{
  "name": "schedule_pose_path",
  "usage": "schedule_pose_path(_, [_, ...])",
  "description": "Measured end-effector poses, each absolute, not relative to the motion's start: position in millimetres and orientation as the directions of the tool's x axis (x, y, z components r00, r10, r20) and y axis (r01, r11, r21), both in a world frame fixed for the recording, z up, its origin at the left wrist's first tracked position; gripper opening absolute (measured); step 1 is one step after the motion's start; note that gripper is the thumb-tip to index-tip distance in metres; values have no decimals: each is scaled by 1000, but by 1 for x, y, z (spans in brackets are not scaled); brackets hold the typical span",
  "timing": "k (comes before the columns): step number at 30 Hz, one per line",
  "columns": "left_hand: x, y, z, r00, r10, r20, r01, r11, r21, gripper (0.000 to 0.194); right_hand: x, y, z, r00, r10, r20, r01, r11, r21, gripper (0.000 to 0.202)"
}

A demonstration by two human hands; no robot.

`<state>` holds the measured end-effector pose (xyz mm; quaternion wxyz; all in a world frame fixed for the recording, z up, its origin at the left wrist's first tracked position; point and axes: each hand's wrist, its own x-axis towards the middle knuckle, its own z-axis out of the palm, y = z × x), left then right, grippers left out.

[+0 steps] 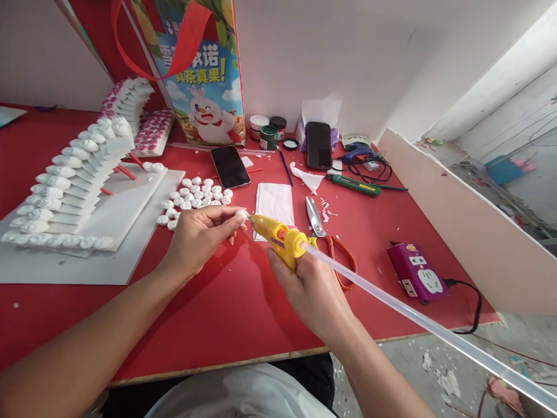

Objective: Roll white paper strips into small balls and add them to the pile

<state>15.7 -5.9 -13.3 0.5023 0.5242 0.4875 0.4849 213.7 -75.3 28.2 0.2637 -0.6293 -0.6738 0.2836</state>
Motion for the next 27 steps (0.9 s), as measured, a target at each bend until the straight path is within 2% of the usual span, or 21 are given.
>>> schedule_pose_path(6, [15,-7,-13,56,998,15,37,-17,999,25,212,-76,33,-61,998,2,740,47,-671,47])
schedule_pose_path(14, [19,-9,-9,18,996,86,156,-88,984,27,209,-76,39,-127,986,110,805,167,-569,35])
schedule_pose_path(18, [18,-9,-9,9,994,107,177,-107,978,25,206,-78,41,-107,986,124,830,157,-535,26])
schedule_pose_path(21, [15,-8,-11,9,995,95,152,-95,984,24,214,-77,42,-88,987,135,826,148,-544,29])
schedule_pose_path(24, [14,-6,-14,21,999,24,66,-25,998,26,239,-67,40,27,986,164,800,77,-595,42])
schedule_pose_path(27, [15,-5,-12,30,999,-44,-31,45,999,26,275,-44,38,310,934,176,759,-132,-638,41])
